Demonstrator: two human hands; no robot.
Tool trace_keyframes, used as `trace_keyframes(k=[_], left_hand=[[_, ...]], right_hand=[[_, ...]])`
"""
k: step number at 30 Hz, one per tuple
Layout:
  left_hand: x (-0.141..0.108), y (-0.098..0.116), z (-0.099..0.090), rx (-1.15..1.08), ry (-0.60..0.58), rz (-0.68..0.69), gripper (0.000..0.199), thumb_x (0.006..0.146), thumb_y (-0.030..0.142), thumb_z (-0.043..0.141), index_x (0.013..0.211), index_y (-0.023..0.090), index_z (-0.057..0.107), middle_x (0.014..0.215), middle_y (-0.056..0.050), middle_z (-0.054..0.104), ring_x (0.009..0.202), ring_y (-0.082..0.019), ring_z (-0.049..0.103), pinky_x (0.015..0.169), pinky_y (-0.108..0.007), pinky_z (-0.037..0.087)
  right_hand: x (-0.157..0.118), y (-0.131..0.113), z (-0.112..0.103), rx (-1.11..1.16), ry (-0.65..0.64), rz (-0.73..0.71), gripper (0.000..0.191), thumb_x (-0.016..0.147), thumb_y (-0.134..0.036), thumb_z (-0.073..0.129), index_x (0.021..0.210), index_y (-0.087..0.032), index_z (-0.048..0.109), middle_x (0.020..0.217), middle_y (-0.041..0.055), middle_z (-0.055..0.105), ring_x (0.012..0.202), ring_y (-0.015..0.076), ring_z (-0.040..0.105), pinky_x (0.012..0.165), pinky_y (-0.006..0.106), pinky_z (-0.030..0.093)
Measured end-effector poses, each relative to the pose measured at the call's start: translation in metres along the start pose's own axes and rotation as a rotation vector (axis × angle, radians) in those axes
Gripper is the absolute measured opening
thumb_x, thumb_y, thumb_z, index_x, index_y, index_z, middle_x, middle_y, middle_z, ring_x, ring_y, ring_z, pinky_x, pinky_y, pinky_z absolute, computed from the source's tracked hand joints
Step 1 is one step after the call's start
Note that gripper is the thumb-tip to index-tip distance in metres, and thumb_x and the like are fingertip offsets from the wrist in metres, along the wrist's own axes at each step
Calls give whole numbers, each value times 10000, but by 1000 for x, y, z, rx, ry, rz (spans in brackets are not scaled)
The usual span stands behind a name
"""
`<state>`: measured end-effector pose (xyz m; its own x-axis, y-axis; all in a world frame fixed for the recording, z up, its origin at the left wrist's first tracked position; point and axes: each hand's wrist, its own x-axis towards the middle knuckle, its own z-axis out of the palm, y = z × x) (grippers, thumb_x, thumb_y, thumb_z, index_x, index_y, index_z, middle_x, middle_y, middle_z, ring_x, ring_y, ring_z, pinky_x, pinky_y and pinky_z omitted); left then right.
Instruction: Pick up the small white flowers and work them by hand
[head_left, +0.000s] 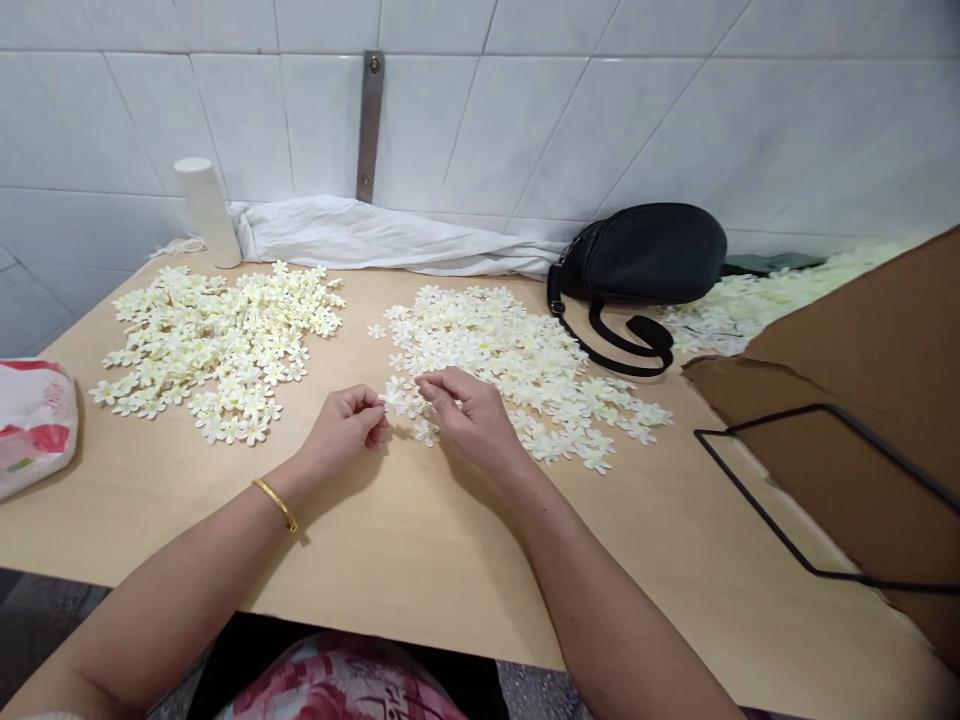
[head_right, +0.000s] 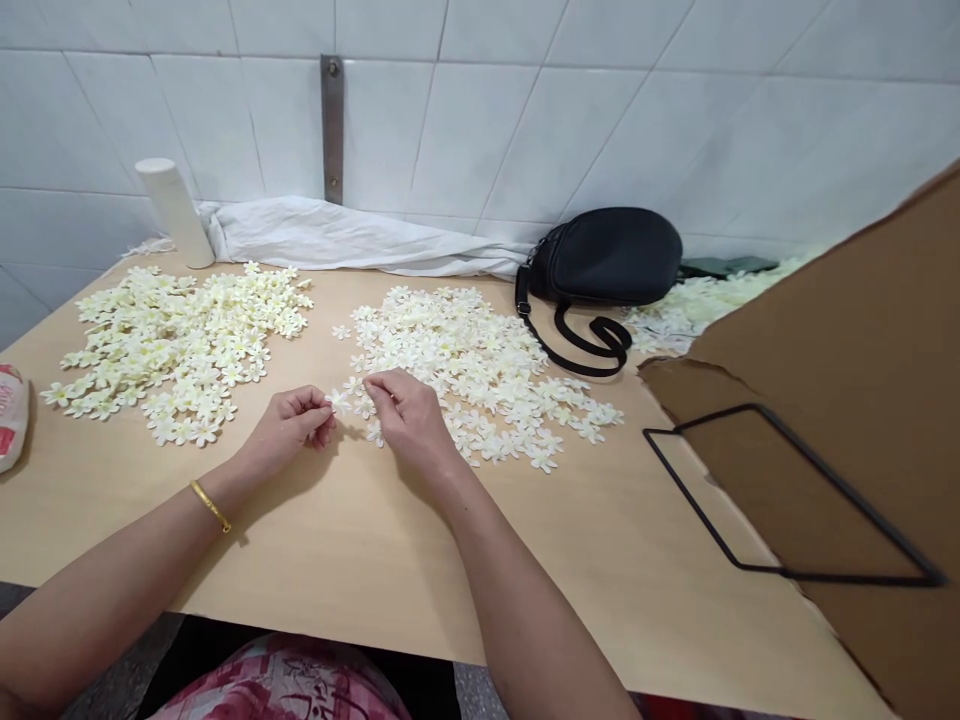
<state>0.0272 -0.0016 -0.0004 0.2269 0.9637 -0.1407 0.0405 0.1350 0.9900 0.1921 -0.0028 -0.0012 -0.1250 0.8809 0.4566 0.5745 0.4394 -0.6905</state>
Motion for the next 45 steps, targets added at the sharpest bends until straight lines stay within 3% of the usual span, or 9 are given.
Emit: trace_keyframes(k=[3,7,11,15,23,29,35,40,45], left_hand=[[-1,-1,0,85,19,8,93,680,181,504,592,161,477,462,31,462,401,-62,399,429,-200,315],[-4,-5,-2,254,89,25,52,659,172,480,608,165,477,482,37,438,425,-66,368,423,-197,263],[4,-4,-1,458,61,118,52,637,165,452,599,175,486,469,37,423,433,-79,357,427,-203,257],[29,12,4,703,91,249,75,639,164,437,610,174,505,525,11,496,472,-98,400,463,-221,290],[75,28,19,1021,118,144,128,590,83,459,594,153,565,614,-39,587,592,-148,508,549,-249,363],[79,20,16,1095,224,143,176,654,121,455,697,164,620,739,-49,643,677,-150,548,607,-243,401],[81,18,-1,1138,244,161,234,676,102,423,785,135,628,763,-66,643,676,-153,554,585,-245,407],[83,16,0,1231,222,299,313,737,132,400,961,153,619,881,-74,632,818,-176,539,714,-279,420],[89,15,-7,1411,241,389,236,745,127,420,818,150,643,884,-107,621,970,-230,472,817,-338,385]], right_hand=[[1,-2,0,92,7,25,174,816,-249,453,825,-188,616,810,29,637,769,152,570,697,263,416],[8,17,-8,26,235,152,187,804,-261,437,730,-183,590,688,12,597,657,142,531,630,260,395],[15,38,-15,-71,309,200,203,795,-263,419,675,-179,560,655,17,571,603,139,493,602,264,375],[17,45,-14,-126,316,181,202,795,-233,396,665,-179,543,647,24,556,616,149,492,606,267,373],[12,40,7,-308,202,-58,207,824,-180,388,814,-167,594,811,82,598,804,201,506,741,315,388],[7,36,18,-373,134,-189,208,829,-178,409,887,-162,608,855,94,588,835,222,479,747,341,377],[10,41,17,-313,199,-101,194,825,-166,412,844,-166,605,831,86,600,826,216,481,747,338,379],[9,38,17,-334,191,-110,193,833,-175,407,829,-169,600,822,82,599,820,213,481,743,338,374],[5,37,22,-336,164,-176,182,838,-186,422,828,-162,602,800,82,603,806,214,485,730,342,374]])
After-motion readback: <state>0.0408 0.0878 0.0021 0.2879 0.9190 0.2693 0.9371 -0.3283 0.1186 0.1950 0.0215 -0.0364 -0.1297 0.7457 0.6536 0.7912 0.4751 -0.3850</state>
